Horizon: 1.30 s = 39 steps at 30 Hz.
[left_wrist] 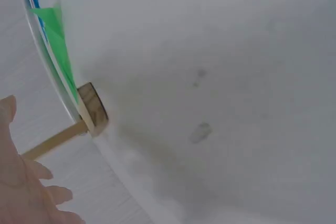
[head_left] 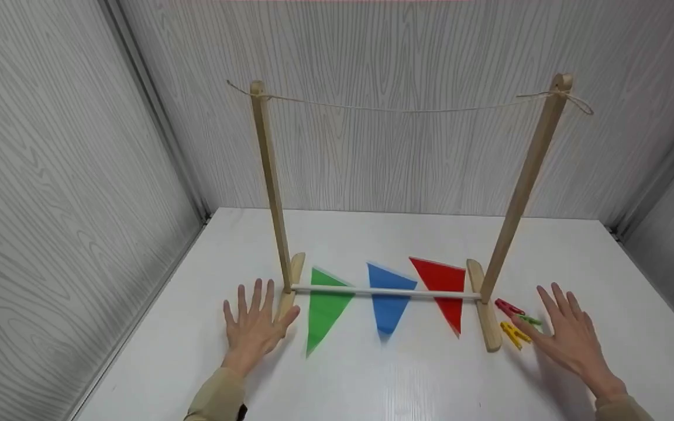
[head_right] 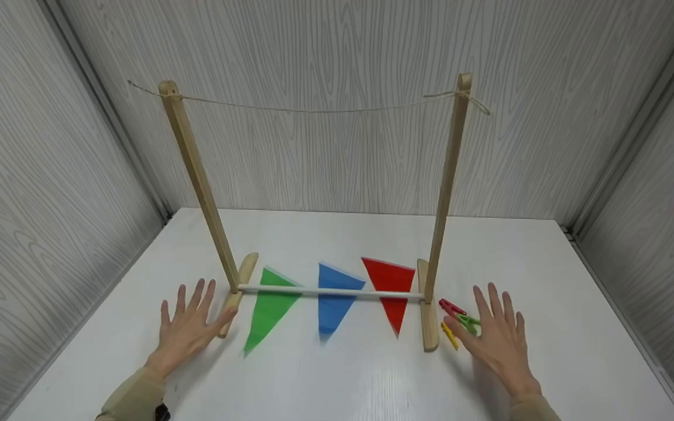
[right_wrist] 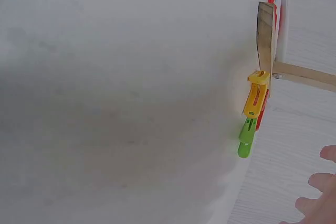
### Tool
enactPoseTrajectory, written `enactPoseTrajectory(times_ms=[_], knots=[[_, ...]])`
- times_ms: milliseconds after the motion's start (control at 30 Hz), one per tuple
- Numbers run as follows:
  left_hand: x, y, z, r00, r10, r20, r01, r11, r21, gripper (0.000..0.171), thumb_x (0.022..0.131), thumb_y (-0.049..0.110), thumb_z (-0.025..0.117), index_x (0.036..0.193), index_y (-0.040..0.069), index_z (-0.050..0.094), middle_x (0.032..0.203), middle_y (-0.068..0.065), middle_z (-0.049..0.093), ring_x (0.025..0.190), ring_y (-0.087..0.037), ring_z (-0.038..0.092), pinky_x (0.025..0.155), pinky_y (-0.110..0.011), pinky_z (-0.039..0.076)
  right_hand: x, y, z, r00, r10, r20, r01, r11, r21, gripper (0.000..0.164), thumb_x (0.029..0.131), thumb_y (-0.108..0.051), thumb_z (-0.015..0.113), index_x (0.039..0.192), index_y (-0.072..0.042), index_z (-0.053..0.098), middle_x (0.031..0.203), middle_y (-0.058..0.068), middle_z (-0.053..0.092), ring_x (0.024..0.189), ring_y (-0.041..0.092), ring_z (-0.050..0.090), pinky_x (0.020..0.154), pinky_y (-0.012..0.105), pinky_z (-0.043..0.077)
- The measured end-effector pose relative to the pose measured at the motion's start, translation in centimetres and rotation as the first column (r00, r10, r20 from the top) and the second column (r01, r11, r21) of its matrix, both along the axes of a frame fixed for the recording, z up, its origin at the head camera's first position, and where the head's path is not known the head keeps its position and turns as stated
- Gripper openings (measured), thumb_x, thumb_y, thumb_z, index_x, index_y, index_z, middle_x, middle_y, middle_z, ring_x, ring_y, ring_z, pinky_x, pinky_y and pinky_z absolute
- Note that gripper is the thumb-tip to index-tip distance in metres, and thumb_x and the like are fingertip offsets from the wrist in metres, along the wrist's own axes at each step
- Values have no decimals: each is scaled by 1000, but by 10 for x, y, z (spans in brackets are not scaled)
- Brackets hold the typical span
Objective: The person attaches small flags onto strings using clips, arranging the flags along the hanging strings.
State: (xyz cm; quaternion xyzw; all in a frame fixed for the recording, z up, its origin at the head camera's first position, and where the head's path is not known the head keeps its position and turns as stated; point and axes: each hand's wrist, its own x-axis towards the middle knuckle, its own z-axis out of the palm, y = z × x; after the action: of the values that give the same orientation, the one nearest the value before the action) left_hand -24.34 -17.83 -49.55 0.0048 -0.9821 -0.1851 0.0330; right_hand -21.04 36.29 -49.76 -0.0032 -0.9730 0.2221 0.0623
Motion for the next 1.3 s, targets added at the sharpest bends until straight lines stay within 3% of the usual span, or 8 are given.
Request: enactPoseTrajectory(times_ms=[167,300,500,600,700,767,1167,1300], knots=[[10,38,10,995,-97,-16,98,994,47,83,97,63,50,158,9,32,164,-21,28,153,-48,18,121,-70,7,1,-12,7,999,26,-43,-31,994,-109,72,100,-47,57,150,1,39,156,34,31,141,56,29,109,77,25],[10,67,13,983,-186,13,185,981,57,80,99,61,48,157,9,33,164,-20,30,152,-47,21,122,-68,12,-2,-24,10,1000,30,6,-29,982,-188,65,101,-48,56,146,-2,45,148,30,45,130,49,45,102,71,39],[2,108,15,943,-317,102,309,947,90,79,101,62,41,159,8,29,167,-19,24,155,-44,17,124,-65,12,-9,-37,7,998,50,41,-38,968,-249,58,102,-44,55,141,-1,52,139,27,56,124,45,55,101,61,48],[-2,128,14,920,-367,140,358,930,85,78,102,61,40,158,9,29,167,-16,26,155,-40,20,125,-61,15,-12,-42,4,998,60,25,-52,962,-268,52,102,-38,57,139,0,55,133,25,62,114,38,60,94,48,55],[-6,148,13,904,-394,167,387,919,73,75,102,59,42,158,10,31,166,-13,29,155,-36,24,126,-57,18,-15,-47,2,998,67,-12,-68,959,-274,44,101,-29,61,134,0,60,125,21,67,100,25,61,78,29,52],[-8,160,11,894,-409,185,404,912,66,75,101,58,43,158,11,31,166,-11,29,155,-33,26,127,-54,19,-17,-50,2,997,79,-28,-83,955,-285,39,100,-25,62,131,0,62,123,20,69,96,22,61,74,24,48],[-19,220,10,794,-548,264,544,834,94,68,102,53,46,160,24,27,170,1,22,158,-21,18,130,-44,16,-26,-57,-6,989,121,89,-82,931,-356,39,100,-19,62,133,1,60,127,23,67,91,20,63,66,23,52],[-22,232,7,764,-580,282,589,806,62,66,102,52,46,160,29,26,170,6,19,158,-16,15,130,-40,15,-28,-58,-7,989,126,81,-91,934,-346,37,99,-18,62,132,0,62,127,22,67,96,23,62,72,23,51]])
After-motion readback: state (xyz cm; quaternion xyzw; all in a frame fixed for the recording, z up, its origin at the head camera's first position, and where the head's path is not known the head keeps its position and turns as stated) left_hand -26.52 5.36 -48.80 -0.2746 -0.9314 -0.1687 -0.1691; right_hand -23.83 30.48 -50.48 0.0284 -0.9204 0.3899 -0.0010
